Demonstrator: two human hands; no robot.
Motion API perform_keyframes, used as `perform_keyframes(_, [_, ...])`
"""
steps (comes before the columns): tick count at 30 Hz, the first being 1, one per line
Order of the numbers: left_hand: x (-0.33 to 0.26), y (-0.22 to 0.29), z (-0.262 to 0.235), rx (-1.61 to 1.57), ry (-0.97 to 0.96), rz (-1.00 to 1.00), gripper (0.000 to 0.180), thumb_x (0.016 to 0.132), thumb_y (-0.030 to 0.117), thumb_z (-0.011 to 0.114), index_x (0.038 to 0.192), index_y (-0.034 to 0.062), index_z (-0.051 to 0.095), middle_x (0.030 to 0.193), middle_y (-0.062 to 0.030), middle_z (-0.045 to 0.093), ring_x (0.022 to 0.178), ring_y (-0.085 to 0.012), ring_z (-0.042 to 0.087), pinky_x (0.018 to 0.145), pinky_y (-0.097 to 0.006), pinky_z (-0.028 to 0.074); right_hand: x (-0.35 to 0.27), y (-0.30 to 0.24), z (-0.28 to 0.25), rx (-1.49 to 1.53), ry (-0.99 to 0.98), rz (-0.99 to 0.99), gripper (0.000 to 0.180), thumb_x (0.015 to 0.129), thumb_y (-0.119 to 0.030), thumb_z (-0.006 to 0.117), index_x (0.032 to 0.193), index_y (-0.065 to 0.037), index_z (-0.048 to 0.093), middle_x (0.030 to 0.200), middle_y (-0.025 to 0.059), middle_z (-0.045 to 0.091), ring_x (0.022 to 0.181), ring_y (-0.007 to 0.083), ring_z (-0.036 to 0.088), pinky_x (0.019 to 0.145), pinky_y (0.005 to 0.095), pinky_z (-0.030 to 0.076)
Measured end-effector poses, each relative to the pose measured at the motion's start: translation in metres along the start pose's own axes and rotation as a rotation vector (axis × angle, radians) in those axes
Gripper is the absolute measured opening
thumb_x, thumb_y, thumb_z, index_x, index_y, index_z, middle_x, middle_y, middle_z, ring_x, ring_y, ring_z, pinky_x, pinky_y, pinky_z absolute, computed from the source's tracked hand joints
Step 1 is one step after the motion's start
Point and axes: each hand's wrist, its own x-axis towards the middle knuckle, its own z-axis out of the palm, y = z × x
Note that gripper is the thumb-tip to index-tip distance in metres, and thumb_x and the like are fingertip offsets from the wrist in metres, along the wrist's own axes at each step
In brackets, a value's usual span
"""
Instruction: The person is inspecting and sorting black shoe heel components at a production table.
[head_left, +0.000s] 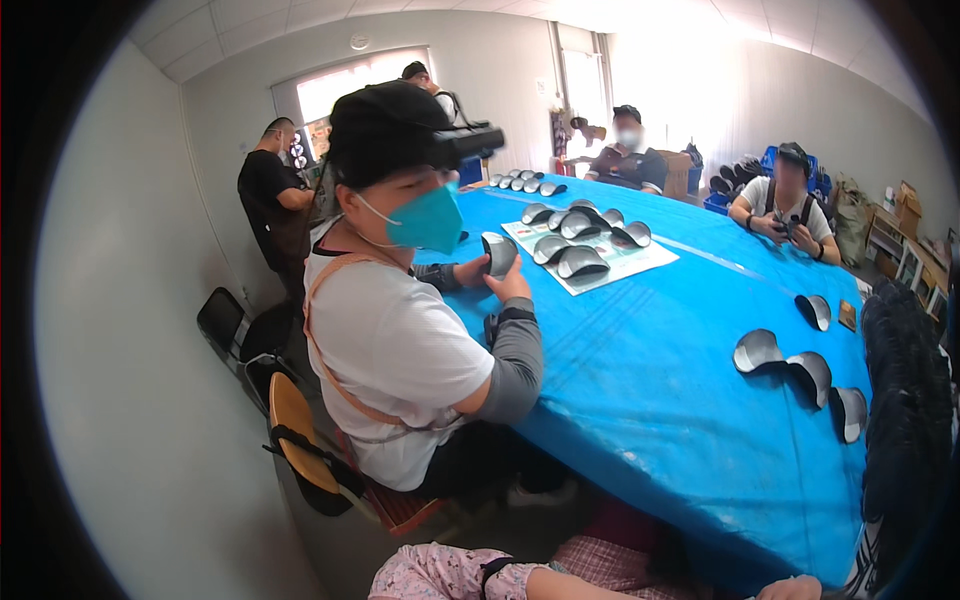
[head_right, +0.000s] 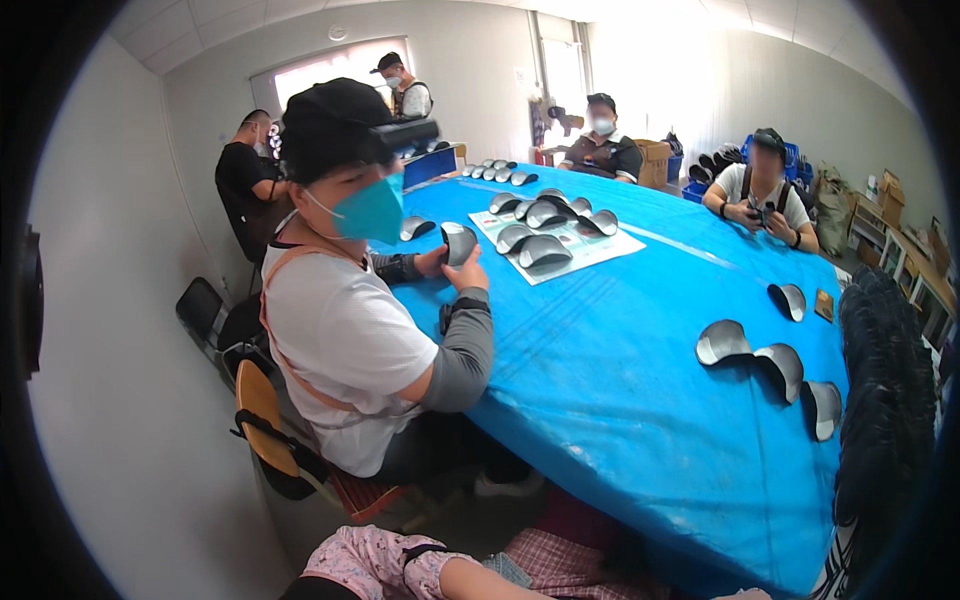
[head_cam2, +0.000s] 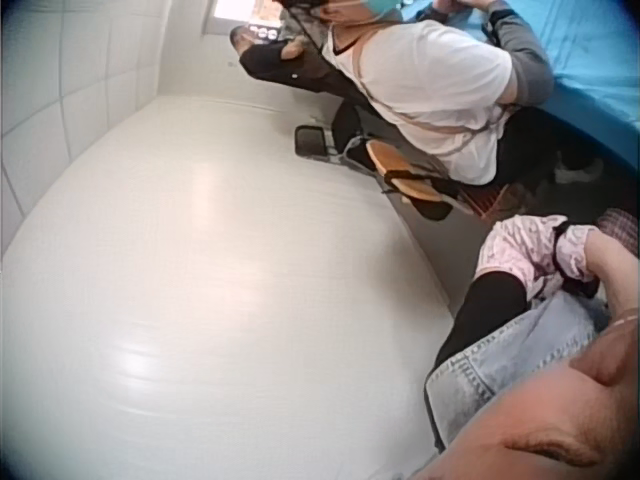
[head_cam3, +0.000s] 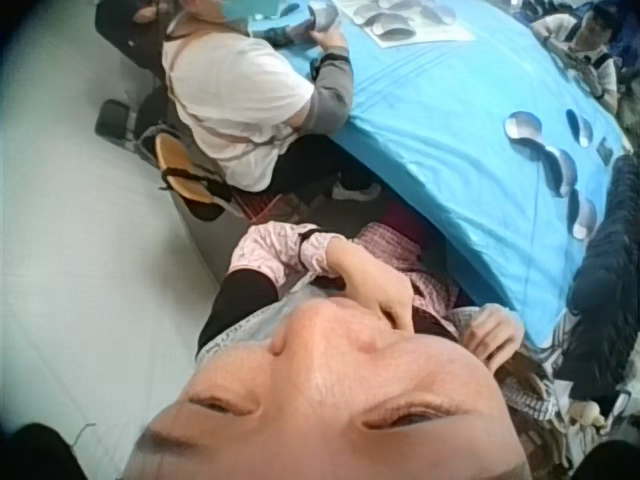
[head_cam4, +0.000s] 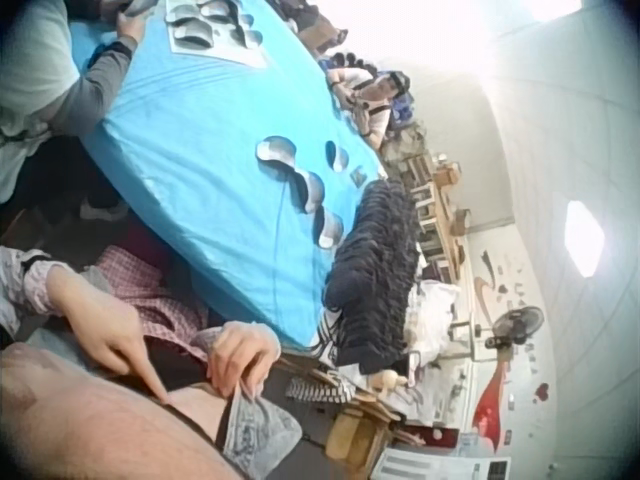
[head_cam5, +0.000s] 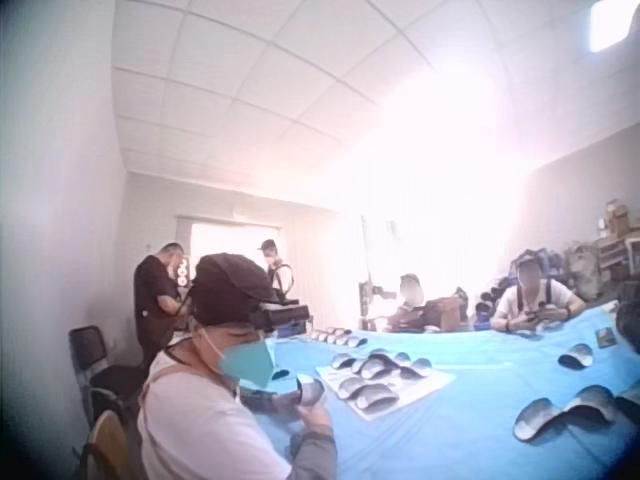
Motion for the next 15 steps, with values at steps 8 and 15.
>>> perform_keyframes(8, [0.029, 0.005, 0.009, 0.023, 0.006, -0.059, 0.027, 0.081, 0.017, 0.053, 0.105, 0.0062, 0.061, 0.08, -0.0187, 0.062, 0.068, -0.0343, 0.058, 0.06, -0.04, 0.043, -0.027, -0.013, 0.026, 0.024, 0.062, -0.041, 0.028, 0.075, -0.019, 0.072, 0.083, 0.008, 0.064, 0.084, 0.0193, 0.063, 0.075, 0.0307, 0.063, 0.066, 0.0351, 0.052])
perform_keyframes(15, [0.065, -0.031, 0.006, -0.049, -0.045, -0.003, 0.02, 0.084, 0.012, 0.05, 0.099, 0.0013, 0.057, 0.079, -0.0155, 0.06, 0.068, -0.026, 0.055, 0.062, -0.034, 0.043, -0.107, -0.029, 0.06, 0.092, 0.238, -0.027, 0.038, 0.086, -0.014, 0.058, 0.103, 0.02, 0.053, 0.101, 0.0333, 0.055, 0.095, 0.0454, 0.055, 0.083, 0.0523, 0.044])
